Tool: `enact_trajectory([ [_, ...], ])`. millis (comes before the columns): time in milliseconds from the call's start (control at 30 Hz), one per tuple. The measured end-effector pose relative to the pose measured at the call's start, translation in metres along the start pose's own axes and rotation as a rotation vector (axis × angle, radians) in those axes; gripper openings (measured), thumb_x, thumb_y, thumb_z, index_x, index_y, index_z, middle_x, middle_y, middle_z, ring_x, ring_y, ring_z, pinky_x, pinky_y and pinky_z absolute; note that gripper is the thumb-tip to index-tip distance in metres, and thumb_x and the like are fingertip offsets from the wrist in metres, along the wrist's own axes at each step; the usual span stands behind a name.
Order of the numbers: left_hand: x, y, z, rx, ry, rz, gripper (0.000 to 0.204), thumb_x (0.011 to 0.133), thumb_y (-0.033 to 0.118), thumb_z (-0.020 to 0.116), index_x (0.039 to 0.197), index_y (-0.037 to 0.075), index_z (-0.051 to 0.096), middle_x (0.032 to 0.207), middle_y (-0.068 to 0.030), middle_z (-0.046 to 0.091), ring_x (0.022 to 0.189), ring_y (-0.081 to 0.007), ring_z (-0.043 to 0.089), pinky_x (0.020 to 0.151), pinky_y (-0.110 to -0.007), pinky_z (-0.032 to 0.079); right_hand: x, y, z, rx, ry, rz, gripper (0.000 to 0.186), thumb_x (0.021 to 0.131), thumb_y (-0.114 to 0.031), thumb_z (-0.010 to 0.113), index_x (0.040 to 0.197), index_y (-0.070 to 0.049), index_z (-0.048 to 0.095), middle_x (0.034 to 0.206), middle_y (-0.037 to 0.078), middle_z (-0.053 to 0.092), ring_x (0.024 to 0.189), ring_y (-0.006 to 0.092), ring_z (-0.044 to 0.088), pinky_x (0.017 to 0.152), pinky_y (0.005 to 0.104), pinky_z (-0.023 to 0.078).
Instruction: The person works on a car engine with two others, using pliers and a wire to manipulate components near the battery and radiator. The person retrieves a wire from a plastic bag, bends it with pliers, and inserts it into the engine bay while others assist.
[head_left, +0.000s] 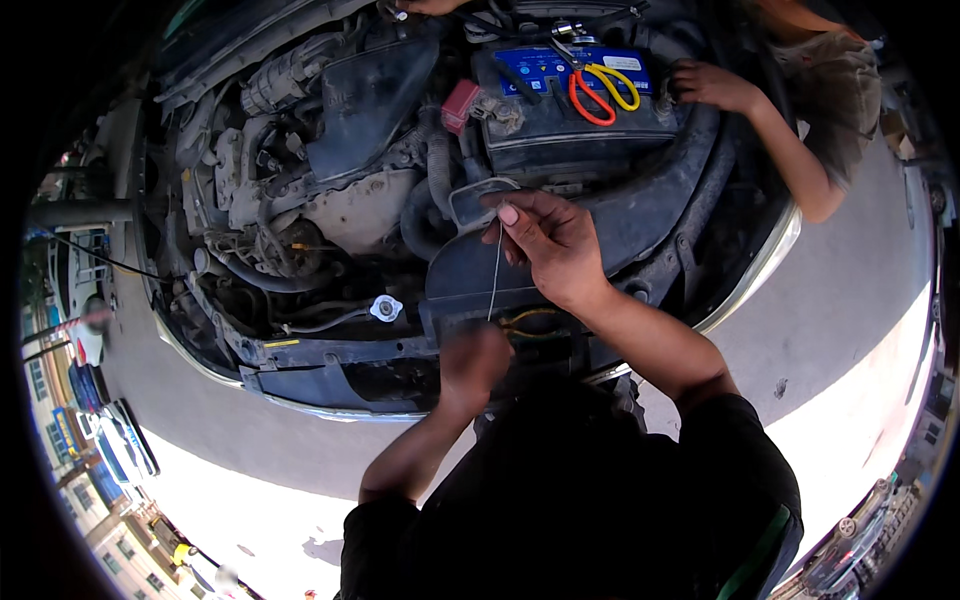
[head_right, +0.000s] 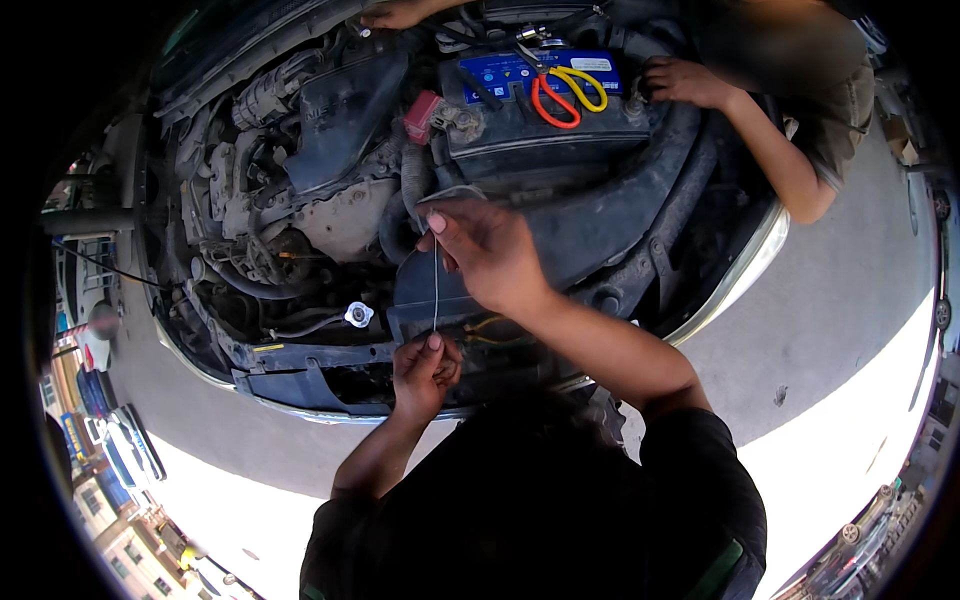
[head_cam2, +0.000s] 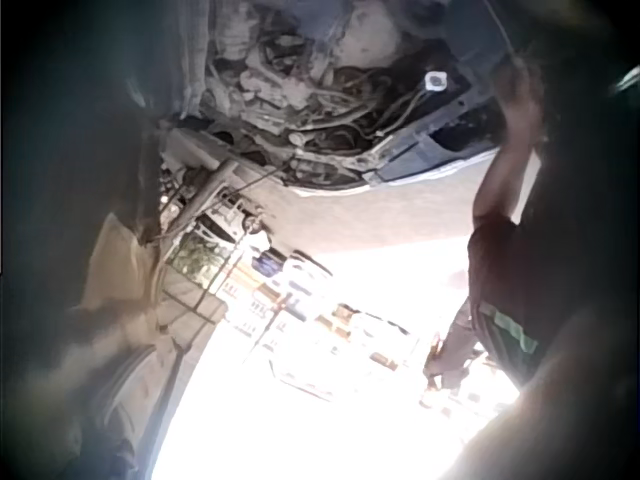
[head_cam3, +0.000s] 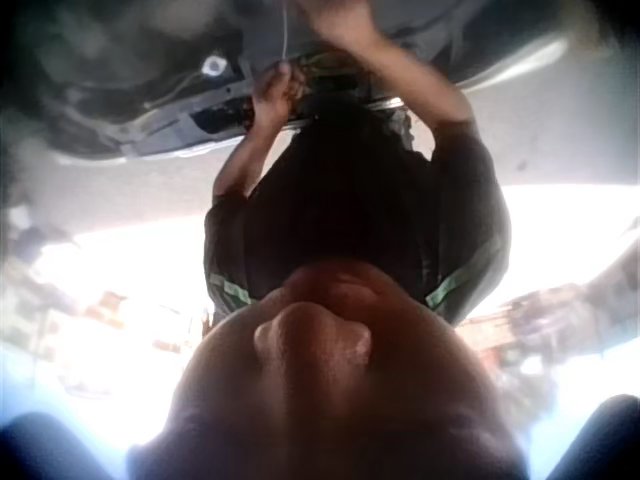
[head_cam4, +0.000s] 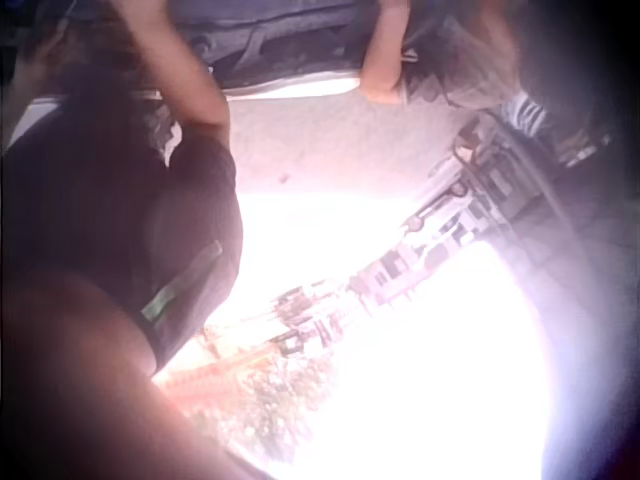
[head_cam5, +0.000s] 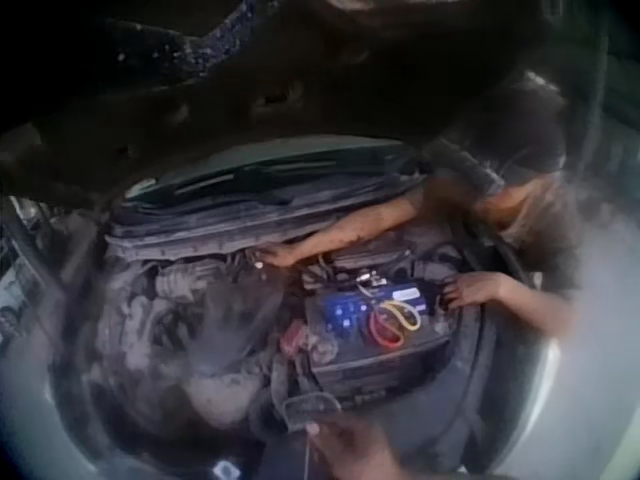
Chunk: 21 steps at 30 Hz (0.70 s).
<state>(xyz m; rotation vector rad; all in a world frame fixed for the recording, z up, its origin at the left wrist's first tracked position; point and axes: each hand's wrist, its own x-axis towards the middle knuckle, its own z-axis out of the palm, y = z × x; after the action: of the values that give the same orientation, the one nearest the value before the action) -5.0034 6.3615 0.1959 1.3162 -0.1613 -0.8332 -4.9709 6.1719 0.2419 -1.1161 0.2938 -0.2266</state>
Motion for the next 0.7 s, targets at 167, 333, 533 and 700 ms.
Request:
enact_trajectory([
  [167,-0.017,-0.004,0.005,0.250,0.095,0.079,0.030,0.095,0.022,0.047,0.085,-0.003,0.060,0.061,-0.0016,0.044,0.052,-0.0093,0.039,0.050,-0.025,0.032,-0.008,0.006,-0.001,-0.015,-0.048,-0.109,0.023,0.091,-0.013,0.057,0.107,0.003,0.060,0.075,0.008,0.064,0.060,0.0073,0.054,0.057,0.0204,0.045],
  [333,-0.037,0.003,-0.009,0.210,-0.132,-0.164,0.027,0.094,0.017,0.045,0.094,-0.001,0.064,0.072,-0.0073,0.060,0.058,-0.0144,0.055,0.056,-0.026,0.043,-0.029,0.009,-0.005,-0.266,-0.126,-0.167,0.018,0.090,-0.009,0.058,0.103,0.003,0.061,0.075,0.008,0.065,0.062,0.0088,0.059,0.055,0.0210,0.048],
  [533,-0.020,0.024,0.009,-0.471,-0.093,-0.245,0.039,0.098,0.030,0.042,0.089,-0.004,0.059,0.053,0.0017,0.038,0.043,-0.0073,0.034,0.043,-0.023,0.030,-0.050,0.021,-0.004,-0.669,-0.266,-0.357,0.014,0.081,-0.009,0.066,0.093,0.000,0.065,0.073,0.008,0.064,0.061,0.0102,0.061,0.052,0.0236,0.048],
  [700,-0.036,0.017,0.015,-0.322,0.006,-0.191,0.040,0.098,0.031,0.042,0.079,-0.002,0.054,0.050,0.0031,0.029,0.037,-0.0053,0.024,0.037,-0.022,0.021,-0.057,0.024,-0.011,-0.932,-0.293,-0.711,0.019,0.073,-0.007,0.071,0.091,-0.002,0.066,0.072,0.008,0.064,0.059,0.0177,0.062,0.053,0.0280,0.050],
])
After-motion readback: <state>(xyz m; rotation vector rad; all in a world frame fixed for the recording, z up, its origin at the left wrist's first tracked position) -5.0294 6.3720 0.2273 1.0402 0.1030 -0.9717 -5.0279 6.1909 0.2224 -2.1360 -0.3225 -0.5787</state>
